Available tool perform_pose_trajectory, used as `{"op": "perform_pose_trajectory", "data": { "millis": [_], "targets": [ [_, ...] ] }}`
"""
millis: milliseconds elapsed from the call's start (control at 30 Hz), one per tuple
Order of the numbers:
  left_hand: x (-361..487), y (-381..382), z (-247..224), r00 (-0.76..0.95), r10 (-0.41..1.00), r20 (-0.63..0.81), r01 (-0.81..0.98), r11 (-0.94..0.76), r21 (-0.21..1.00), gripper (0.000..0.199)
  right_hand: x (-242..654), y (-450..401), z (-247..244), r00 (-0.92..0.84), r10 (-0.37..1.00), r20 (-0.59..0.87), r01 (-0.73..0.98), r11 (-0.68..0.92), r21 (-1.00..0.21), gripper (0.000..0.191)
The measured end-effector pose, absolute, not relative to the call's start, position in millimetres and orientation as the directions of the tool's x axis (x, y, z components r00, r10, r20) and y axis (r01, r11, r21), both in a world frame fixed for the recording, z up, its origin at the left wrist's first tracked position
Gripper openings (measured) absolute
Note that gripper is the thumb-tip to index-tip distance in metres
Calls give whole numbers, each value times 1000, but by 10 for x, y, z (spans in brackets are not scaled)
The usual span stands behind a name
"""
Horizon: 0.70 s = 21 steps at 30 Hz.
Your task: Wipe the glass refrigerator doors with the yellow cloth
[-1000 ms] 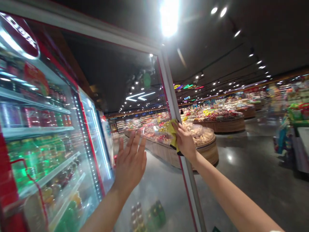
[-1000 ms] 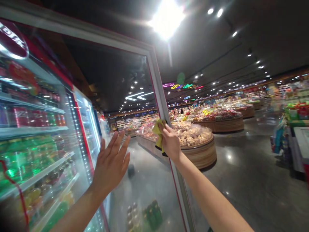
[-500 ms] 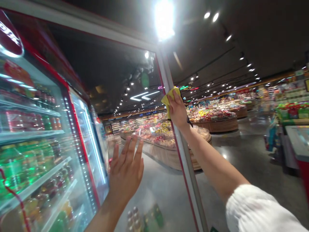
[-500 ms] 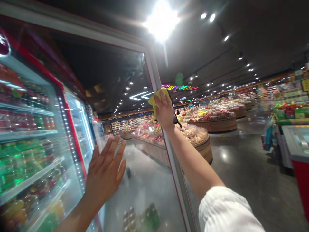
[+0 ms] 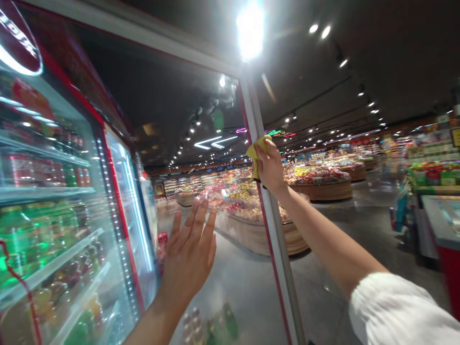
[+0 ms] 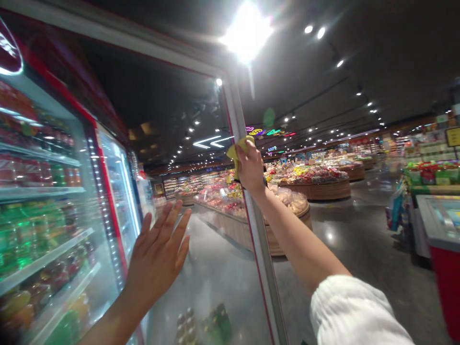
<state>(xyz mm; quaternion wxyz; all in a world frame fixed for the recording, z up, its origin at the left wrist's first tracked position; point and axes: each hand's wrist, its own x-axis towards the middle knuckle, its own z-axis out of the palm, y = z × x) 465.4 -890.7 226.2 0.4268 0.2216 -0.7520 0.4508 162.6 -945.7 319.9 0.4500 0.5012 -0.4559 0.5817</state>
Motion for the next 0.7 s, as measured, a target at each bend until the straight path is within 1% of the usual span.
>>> {"op": "perform_pose_trajectory", "data": {
  "millis": [67,133,167,233,300,367,467,600,667,700],
  "targets": [
    [4658,-8917,2260,-545,50,837,-717,489,-496,67,1566,-9525,3664,-129,87,988,-972,-210,-108,50],
    [4663,-8927,2255,-552,46,833,-718,483,-502,68,1515,-9581,3933,-147,111,983,-961,-250,-115,50],
    [4665,-8931,2252,-552,44,832,-719,481,-502,69,1496,-9597,3975,-147,119,982,-958,-263,-111,51],
    [4662,-8933,2249,-551,40,833,-721,479,-500,71,1477,-9600,3885,-137,119,983,-960,-263,-101,53],
    [4651,-8929,2249,-549,35,835,-725,478,-496,73,1490,-9560,3613,-129,94,987,-964,-245,-103,56],
    [4634,-8921,2254,-544,26,839,-727,484,-486,74,1535,-9487,3212,-130,65,989,-965,-239,-111,57],
    [4613,-8910,2266,-533,12,846,-727,505,-465,75,1650,-9354,2448,-147,31,989,-956,-261,-134,59],
    [4609,-8899,2279,-544,-1,839,-713,526,-463,76,1811,-9213,1449,-211,-47,976,-939,-268,-216,59],
    [4614,-8888,2282,-552,-21,834,-712,532,-458,75,1846,-9184,1199,-230,-40,972,-931,-281,-232,57],
    [4615,-8881,2282,-553,-29,833,-714,531,-456,73,1844,-9184,1181,-235,-36,971,-927,-291,-235,55]
  ]
}}
